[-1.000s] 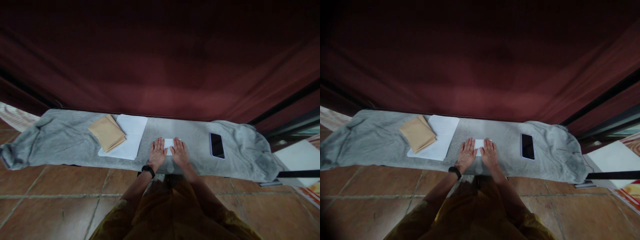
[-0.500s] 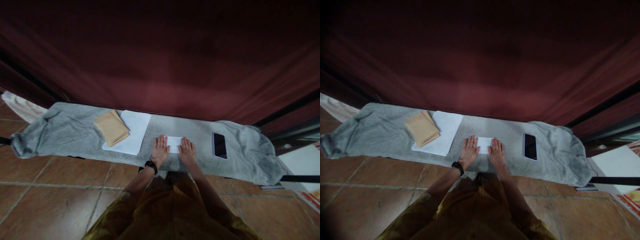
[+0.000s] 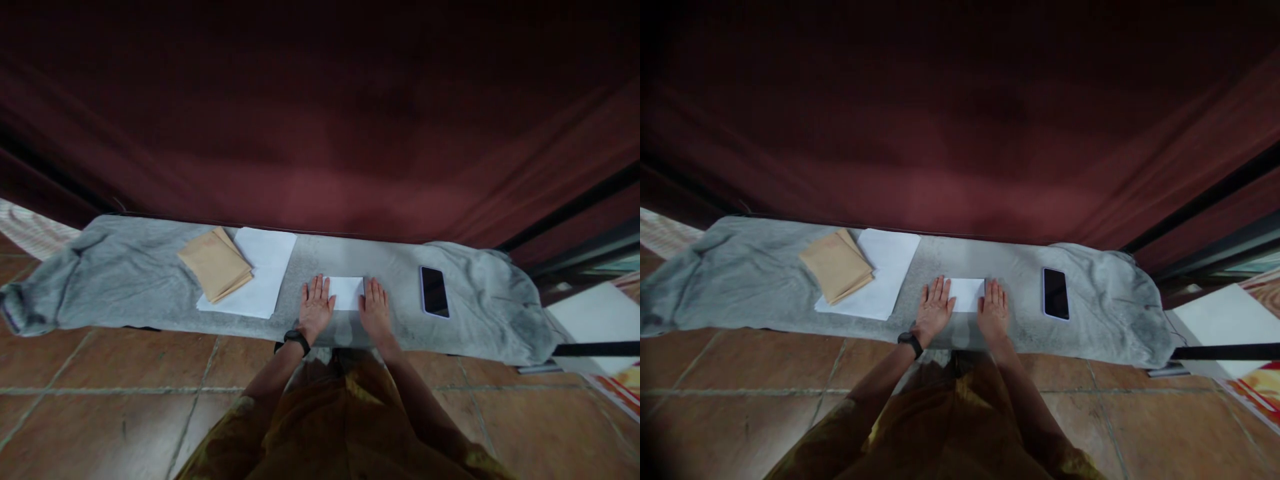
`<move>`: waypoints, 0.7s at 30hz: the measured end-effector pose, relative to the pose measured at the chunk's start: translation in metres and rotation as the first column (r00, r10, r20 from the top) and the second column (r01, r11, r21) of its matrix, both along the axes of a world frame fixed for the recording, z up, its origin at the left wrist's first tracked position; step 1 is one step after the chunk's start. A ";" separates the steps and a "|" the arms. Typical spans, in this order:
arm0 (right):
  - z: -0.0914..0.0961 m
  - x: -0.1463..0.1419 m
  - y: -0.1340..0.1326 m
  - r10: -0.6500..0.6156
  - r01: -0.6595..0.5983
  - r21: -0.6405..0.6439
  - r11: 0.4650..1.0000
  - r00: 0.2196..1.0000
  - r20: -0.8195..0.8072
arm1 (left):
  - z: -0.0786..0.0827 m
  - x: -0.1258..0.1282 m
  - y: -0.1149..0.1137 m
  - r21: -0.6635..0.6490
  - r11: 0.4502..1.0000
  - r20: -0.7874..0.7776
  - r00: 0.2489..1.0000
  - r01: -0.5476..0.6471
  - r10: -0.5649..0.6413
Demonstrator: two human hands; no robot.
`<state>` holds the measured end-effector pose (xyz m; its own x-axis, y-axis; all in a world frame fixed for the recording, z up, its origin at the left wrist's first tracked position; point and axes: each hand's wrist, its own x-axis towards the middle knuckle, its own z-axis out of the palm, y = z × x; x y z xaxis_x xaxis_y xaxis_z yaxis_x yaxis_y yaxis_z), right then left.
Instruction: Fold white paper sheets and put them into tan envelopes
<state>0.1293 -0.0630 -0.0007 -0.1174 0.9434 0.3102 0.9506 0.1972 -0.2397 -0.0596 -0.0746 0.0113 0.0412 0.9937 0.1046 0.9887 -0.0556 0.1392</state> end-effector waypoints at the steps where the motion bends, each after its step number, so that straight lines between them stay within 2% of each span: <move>1: 0.001 -0.006 0.000 0.018 -0.018 0.002 1.000 1.000 -0.013 | 0.000 -0.001 0.000 0.004 1.000 0.000 1.000 0.001 -0.001; 6: 0.001 -0.040 -0.005 0.199 -0.200 -0.009 0.980 0.979 -0.051 | 0.001 -0.004 0.001 0.007 1.000 -0.017 0.999 0.027 -0.027; 10: -0.003 -0.051 -0.010 0.211 -0.212 -0.001 0.977 0.976 -0.044 | 0.001 -0.007 0.000 0.006 0.999 -0.027 0.999 0.043 -0.043; 21: -0.005 -0.014 -0.006 0.125 -0.125 0.005 0.992 0.991 0.051 | -0.002 -0.016 -0.006 0.031 1.000 -0.002 1.000 0.002 -0.002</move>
<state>0.1149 -0.0685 -0.0059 -0.2500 0.9177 0.3089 0.9292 0.3171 -0.1899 -0.0754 -0.0807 0.0092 0.0437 0.9898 0.1354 0.9888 -0.0622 0.1357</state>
